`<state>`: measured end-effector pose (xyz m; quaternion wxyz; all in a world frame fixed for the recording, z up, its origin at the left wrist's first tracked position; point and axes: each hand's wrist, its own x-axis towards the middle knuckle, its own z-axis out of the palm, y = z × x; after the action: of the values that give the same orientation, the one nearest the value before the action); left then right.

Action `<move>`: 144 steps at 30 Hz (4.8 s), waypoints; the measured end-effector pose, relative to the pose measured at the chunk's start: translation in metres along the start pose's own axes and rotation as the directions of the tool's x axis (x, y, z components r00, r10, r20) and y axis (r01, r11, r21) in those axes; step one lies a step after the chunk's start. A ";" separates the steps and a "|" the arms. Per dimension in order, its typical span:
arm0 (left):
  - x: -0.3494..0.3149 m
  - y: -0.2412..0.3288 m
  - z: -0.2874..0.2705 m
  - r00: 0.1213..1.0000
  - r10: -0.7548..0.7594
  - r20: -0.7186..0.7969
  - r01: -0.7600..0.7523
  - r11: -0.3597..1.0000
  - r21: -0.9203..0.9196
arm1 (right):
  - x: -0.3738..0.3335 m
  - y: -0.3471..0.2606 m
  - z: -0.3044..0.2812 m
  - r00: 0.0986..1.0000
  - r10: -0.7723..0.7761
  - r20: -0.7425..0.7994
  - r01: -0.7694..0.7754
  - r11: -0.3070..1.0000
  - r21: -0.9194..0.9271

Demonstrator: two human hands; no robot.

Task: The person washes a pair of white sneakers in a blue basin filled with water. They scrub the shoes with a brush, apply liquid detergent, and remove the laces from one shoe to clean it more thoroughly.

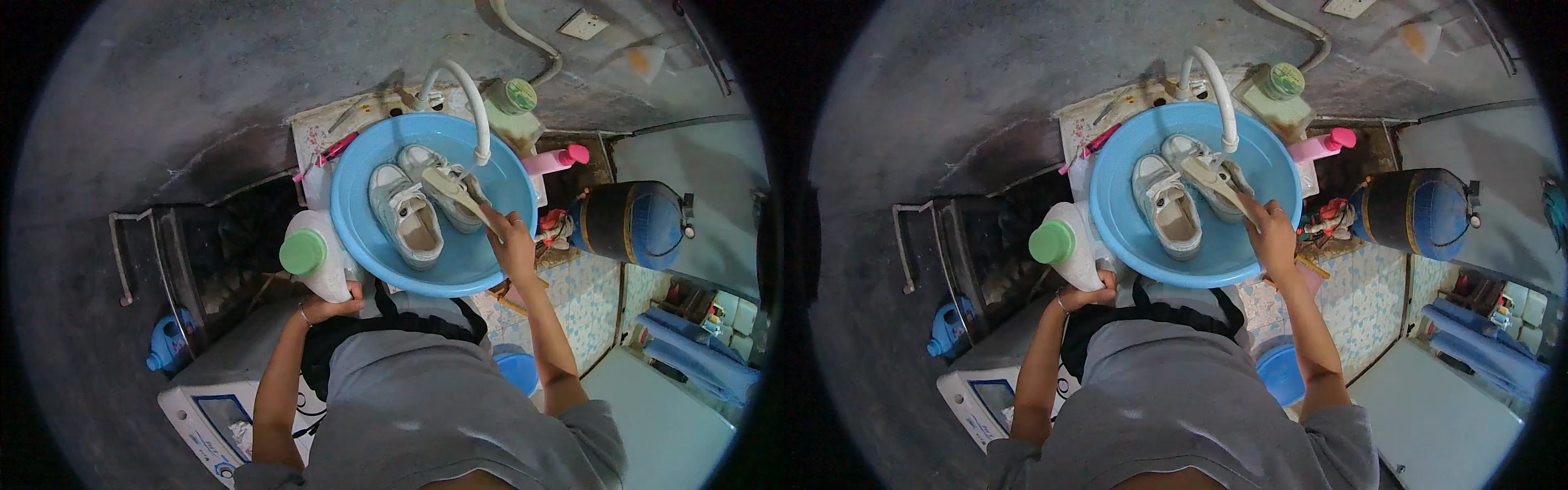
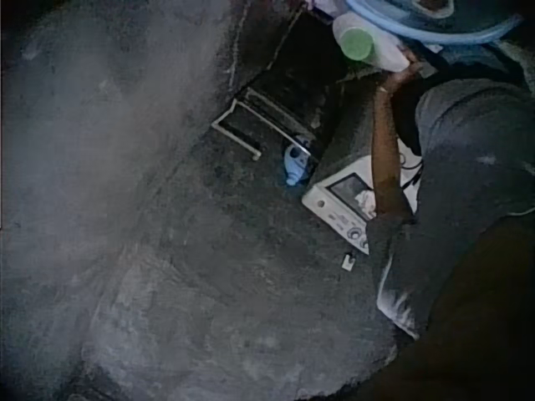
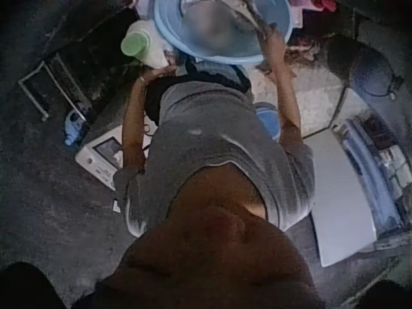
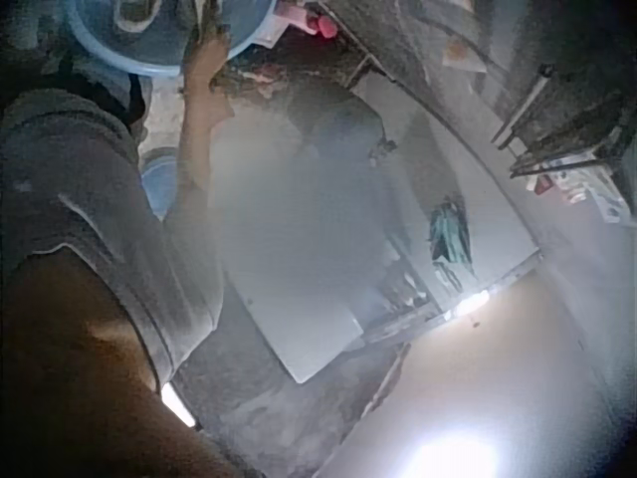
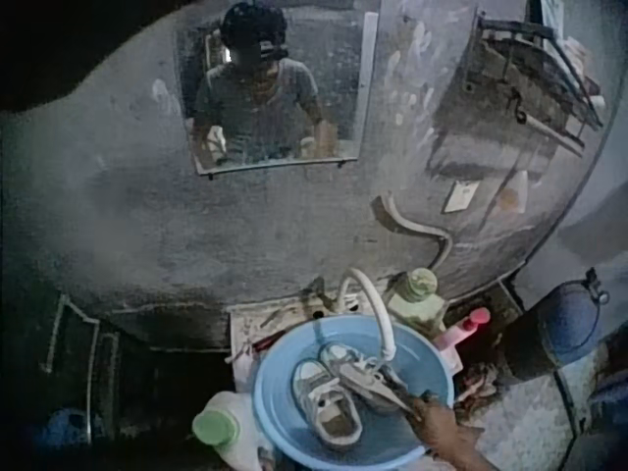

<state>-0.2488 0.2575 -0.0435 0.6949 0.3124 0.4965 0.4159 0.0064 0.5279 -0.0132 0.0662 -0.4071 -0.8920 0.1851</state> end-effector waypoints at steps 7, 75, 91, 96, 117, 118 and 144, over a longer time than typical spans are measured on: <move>0.002 -0.006 0.000 1.000 0.019 -0.005 -0.019 1.000 -0.009 | 0.001 0.001 0.004 0.997 0.083 -0.005 -0.083 0.997 0.006; -0.006 -0.001 0.006 0.973 0.106 -0.205 -0.062 0.976 0.208 | -0.004 0.003 0.010 0.913 0.402 0.067 -0.393 0.825 0.405; -0.052 0.026 0.035 0.906 -0.222 -0.361 0.411 0.669 0.619 | -0.004 0.006 0.014 0.922 0.387 0.024 -0.370 0.858 0.356; -0.062 0.022 0.040 0.941 -0.189 -0.282 0.340 0.547 0.765 | -0.004 0.009 0.017 0.920 0.390 0.029 -0.375 0.858 0.350; -0.135 -0.026 0.080 0.846 -0.332 -0.418 0.508 0.739 0.442 | 0.005 0.003 0.006 0.909 0.402 0.109 -0.403 0.785 0.470; -0.136 -0.035 0.077 0.900 -0.201 -0.386 0.404 0.716 0.569 | 0.005 0.004 0.006 0.910 0.401 0.105 -0.401 0.786 0.471; -0.013 0.063 -0.002 0.537 0.525 -0.661 -0.025 0.793 0.609 | 0.002 0.005 0.012 0.919 0.390 0.064 -0.367 0.783 0.502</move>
<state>-0.2695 0.2747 0.0146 0.1986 0.3460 0.7904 0.4650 0.0055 0.5289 -0.0258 0.1510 -0.5497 -0.7106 0.4124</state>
